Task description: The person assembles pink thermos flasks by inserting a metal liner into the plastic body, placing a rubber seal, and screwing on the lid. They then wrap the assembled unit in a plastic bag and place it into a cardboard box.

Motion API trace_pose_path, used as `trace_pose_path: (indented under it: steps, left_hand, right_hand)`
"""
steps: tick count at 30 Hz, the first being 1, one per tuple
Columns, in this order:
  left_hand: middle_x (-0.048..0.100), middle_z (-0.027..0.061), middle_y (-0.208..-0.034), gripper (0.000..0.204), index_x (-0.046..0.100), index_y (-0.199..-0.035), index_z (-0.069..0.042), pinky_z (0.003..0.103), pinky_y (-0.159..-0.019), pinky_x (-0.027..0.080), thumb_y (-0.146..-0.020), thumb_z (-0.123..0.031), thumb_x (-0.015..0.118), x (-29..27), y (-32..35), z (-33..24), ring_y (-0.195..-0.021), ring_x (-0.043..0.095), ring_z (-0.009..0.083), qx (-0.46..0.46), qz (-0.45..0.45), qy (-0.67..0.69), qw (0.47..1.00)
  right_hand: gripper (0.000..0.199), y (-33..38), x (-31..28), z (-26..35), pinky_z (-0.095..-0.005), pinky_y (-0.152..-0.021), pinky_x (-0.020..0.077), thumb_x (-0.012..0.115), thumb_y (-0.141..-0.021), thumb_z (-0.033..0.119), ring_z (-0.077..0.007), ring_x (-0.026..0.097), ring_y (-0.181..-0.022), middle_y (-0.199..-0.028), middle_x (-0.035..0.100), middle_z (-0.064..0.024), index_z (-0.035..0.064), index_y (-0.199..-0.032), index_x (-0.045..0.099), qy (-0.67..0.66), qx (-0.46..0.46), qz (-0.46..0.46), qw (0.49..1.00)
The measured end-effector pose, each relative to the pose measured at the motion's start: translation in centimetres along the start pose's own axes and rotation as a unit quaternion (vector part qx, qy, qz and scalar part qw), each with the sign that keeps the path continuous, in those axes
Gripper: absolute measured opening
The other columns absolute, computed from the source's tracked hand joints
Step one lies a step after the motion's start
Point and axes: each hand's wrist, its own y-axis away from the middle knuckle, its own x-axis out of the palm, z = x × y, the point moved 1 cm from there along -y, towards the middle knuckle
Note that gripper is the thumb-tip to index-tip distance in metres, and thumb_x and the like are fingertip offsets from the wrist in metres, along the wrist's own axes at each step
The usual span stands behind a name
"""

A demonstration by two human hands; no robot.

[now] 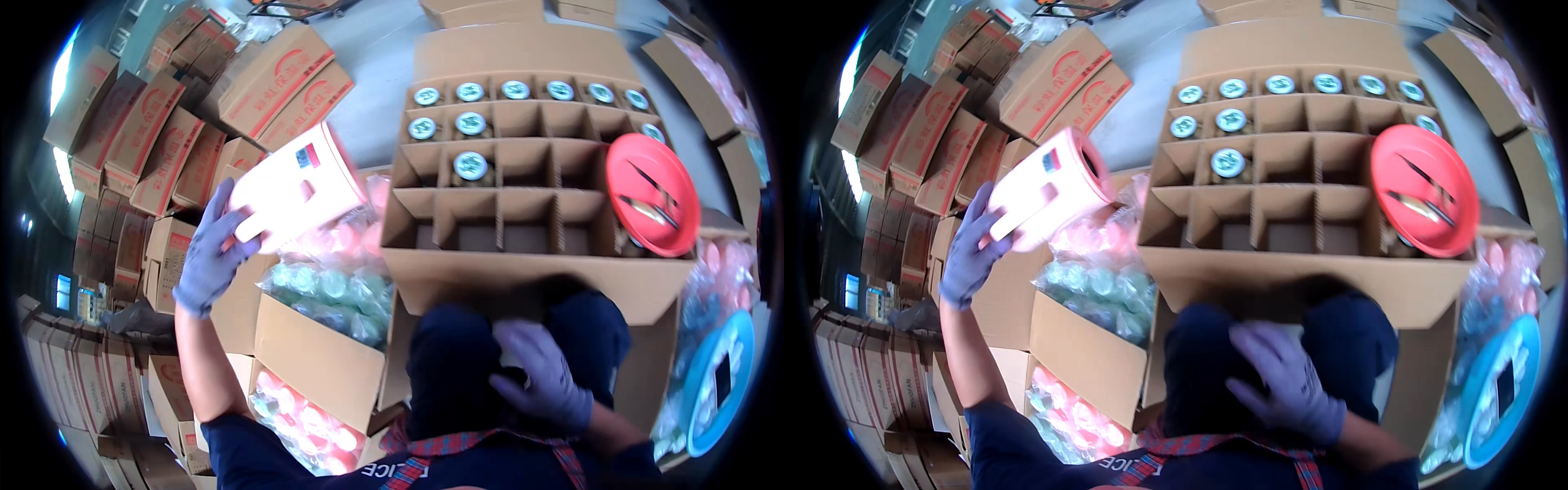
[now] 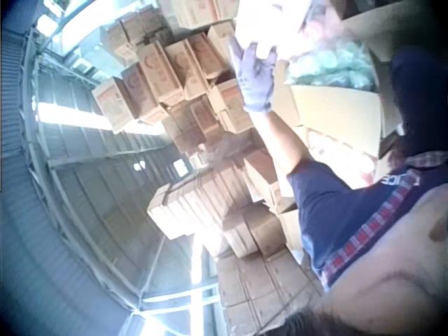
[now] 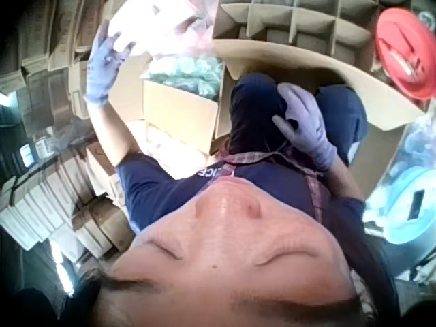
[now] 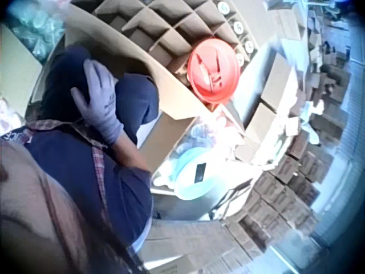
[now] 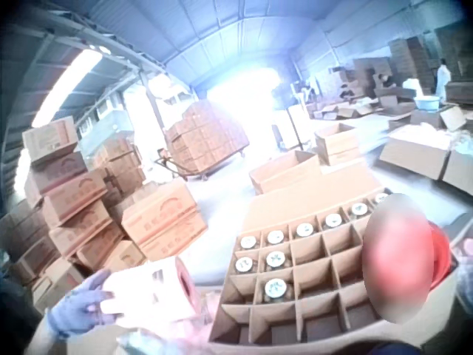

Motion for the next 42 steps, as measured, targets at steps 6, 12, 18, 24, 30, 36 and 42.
trace_pose_path:
  steps: [6, 12, 18, 24, 30, 36, 42]
  left_hand:
    - [0.060, 0.0116, -0.115, 0.022, 0.062, -0.103, -0.004, 0.033, -0.086, 0.046, -0.092, -0.023, 0.064, 12.9, 9.6, -12.3, -0.106, 0.058, 0.0232, -0.112, 0.189, 0.597, 0.771]
    - [0.047, 0.0162, -0.140, 0.056, 0.028, -0.147, -0.001, 0.034, -0.105, 0.040, -0.096, -0.007, 0.051, 27.3, 14.3, -21.0, -0.127, 0.048, 0.0254, -0.189, 0.099, 0.533, 0.819]
    - [0.044, 0.0239, -0.142, 0.045, 0.044, -0.137, 0.007, 0.041, -0.110, 0.032, -0.093, -0.004, 0.043, 19.7, 10.4, -26.6, -0.131, 0.044, 0.0365, 0.059, -0.211, 0.211, 0.953]
    - [0.042, 0.0224, -0.145, 0.047, 0.042, -0.138, 0.009, 0.039, -0.113, 0.030, -0.104, -0.021, 0.030, 22.4, 7.7, -23.4, -0.135, 0.041, 0.0292, 0.027, 0.082, 0.412, 0.907]
    - [0.040, 0.0220, -0.146, 0.055, 0.040, -0.138, 0.010, 0.040, -0.113, 0.027, -0.102, -0.031, 0.033, 19.7, 9.7, -18.7, -0.138, 0.036, 0.0300, 0.112, 0.066, 0.298, 0.946]
    - [0.037, 0.0218, -0.148, 0.066, 0.039, -0.139, 0.011, 0.042, -0.114, 0.024, -0.098, -0.041, 0.038, 22.9, 10.2, -16.5, -0.141, 0.030, 0.0316, 0.077, 0.134, 0.309, 0.938]
    - [0.034, 0.0216, -0.150, 0.077, 0.038, -0.139, 0.011, 0.043, -0.115, 0.021, -0.095, -0.052, 0.043, 25.9, 9.8, -13.9, -0.144, 0.024, 0.0332, 0.081, 0.166, 0.288, 0.940]
  right_hand:
    - [0.081, 0.9, -9.2, 5.0, -0.0575, -0.103, 0.0340, 0.080, -0.070, 0.042, -0.0486, 0.040, -0.127, -0.138, 0.042, -0.0263, -0.0035, -0.128, 0.048, 0.063, -0.215, -0.222, 0.949]
    - [0.029, 4.4, -9.3, 6.7, -0.0432, -0.076, 0.0468, 0.073, -0.078, 0.024, -0.0346, 0.057, -0.087, -0.095, 0.059, -0.0143, 0.0049, -0.097, 0.062, 0.159, -0.089, -0.113, 0.977]
    - [0.022, 2.1, -6.2, 7.8, -0.0417, -0.073, 0.0440, 0.064, -0.084, 0.029, -0.0277, 0.054, -0.085, -0.087, 0.053, -0.0097, 0.0087, -0.091, 0.060, 0.244, -0.046, -0.035, 0.968]
    - [0.050, 1.7, -3.8, 7.0, -0.0451, -0.094, 0.0424, 0.065, -0.076, 0.033, -0.0347, 0.054, -0.106, -0.112, 0.058, -0.0151, 0.0016, -0.114, 0.059, 0.205, -0.136, -0.071, 0.967]
    - [0.076, 9.2, -8.0, -3.3, -0.0534, -0.113, 0.0204, 0.041, -0.096, 0.055, -0.0472, 0.031, -0.136, -0.141, 0.041, -0.0295, -0.0058, -0.141, 0.038, 0.232, 0.095, -0.170, 0.953]
    - [0.069, 4.4, -7.6, -3.5, -0.0460, -0.111, 0.0302, 0.056, -0.080, 0.027, -0.0430, 0.040, -0.131, -0.138, 0.043, -0.0293, -0.0064, -0.139, 0.040, 0.100, 0.084, -0.005, 0.991]
    - [0.059, 3.8, -5.9, -1.4, -0.0524, -0.110, 0.0283, 0.048, -0.091, 0.035, -0.0445, 0.043, -0.127, -0.137, 0.046, -0.0272, -0.0056, -0.133, 0.046, 0.056, 0.086, -0.067, 0.992]
